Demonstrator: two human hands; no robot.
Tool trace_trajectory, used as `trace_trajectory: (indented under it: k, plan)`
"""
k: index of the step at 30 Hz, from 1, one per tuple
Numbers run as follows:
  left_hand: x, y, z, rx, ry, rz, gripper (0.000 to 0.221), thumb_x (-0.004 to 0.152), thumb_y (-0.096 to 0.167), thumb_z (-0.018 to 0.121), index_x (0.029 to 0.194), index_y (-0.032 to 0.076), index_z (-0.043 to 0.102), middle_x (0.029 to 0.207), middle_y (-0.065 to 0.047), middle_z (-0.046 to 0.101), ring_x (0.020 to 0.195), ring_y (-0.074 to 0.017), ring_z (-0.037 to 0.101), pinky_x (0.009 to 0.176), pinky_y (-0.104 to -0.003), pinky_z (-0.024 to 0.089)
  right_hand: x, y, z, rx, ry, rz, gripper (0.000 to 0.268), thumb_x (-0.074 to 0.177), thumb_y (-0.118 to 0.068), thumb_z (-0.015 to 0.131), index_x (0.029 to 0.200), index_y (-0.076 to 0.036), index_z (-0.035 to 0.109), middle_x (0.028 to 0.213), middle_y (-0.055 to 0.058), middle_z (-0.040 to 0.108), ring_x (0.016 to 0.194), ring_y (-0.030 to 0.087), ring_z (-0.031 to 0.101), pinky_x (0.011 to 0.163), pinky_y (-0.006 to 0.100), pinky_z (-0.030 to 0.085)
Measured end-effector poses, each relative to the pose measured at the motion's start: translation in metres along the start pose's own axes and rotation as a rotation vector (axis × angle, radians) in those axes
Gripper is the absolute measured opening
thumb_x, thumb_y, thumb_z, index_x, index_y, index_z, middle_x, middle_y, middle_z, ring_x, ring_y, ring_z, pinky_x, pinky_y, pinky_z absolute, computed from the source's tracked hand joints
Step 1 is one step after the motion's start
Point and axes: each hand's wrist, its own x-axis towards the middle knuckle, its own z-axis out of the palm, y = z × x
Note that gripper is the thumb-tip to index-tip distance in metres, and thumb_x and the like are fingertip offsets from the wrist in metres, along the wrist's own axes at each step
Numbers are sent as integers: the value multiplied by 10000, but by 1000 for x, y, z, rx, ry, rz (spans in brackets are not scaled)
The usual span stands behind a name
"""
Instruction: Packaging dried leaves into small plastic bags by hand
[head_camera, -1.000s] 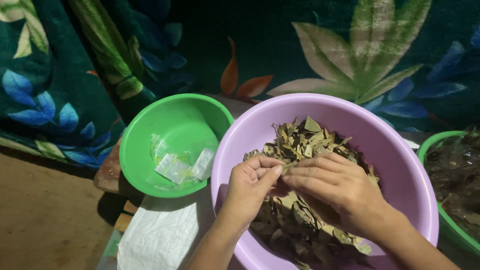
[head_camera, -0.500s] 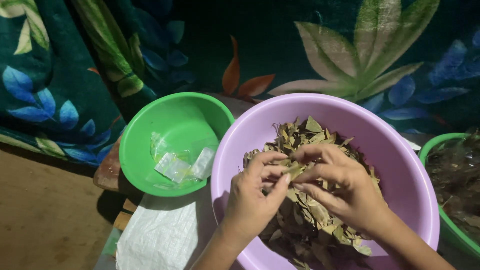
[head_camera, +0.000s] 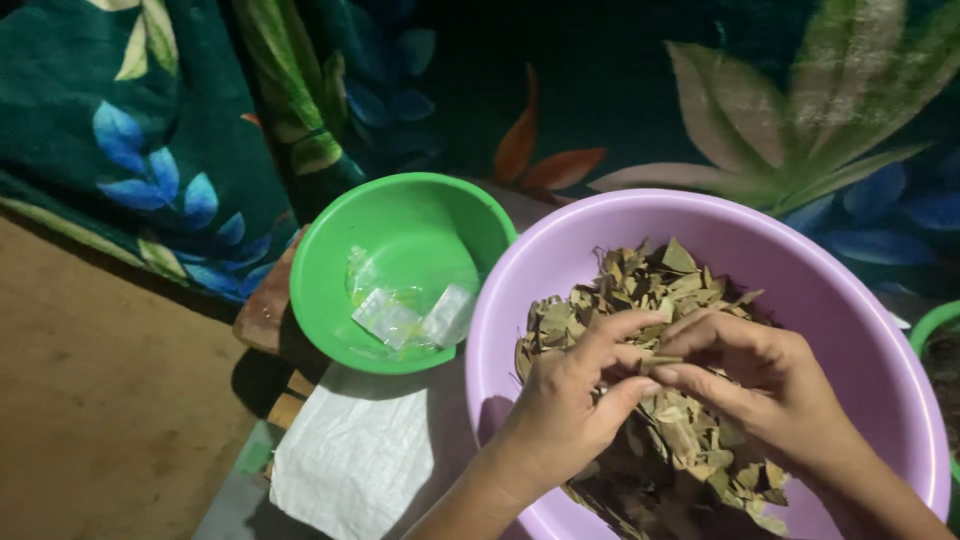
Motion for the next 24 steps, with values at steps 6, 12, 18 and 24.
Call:
trace_trajectory:
  k: [6,12,18,24]
  plan:
    - [8,11,-23,22,-250,-139,875,887,92,734,1602,178,239,1042,-114,764,953,-259,771,937,-379,641,3,-30,-1,-284,-116,-127,97,852,-189,739,813,-102,752,856,-7,804,804,95,781,778,242,600]
    - [64,-44,-138,545,-24,-403,291,898,217,722,1175,138,755,1208,-63,751,1072,-193,716,967,-365,550,-44,-23,-19,-334,-13,72,104,744,-39,788,831,-96,796,866,-4,850,784,76,814,580,204,729]
    - [90,-234,-167,1058,-326,-663,374,821,241,844,1181,183,762,1118,-159,740,1034,-371,711,876,-487,575,-91,47,-11,-497,-75,466,253,755,54,800,806,-180,879,786,-75,839,777,7,785,820,140,526]
    - [93,-208,-157,849,-410,-911,338,678,348,987,816,167,737,882,-35,759,810,-202,686,742,-367,542,-104,79,-25,-756,-121,424,69,801,-333,794,865,-357,781,792,-200,843,682,4,778,702,162,609]
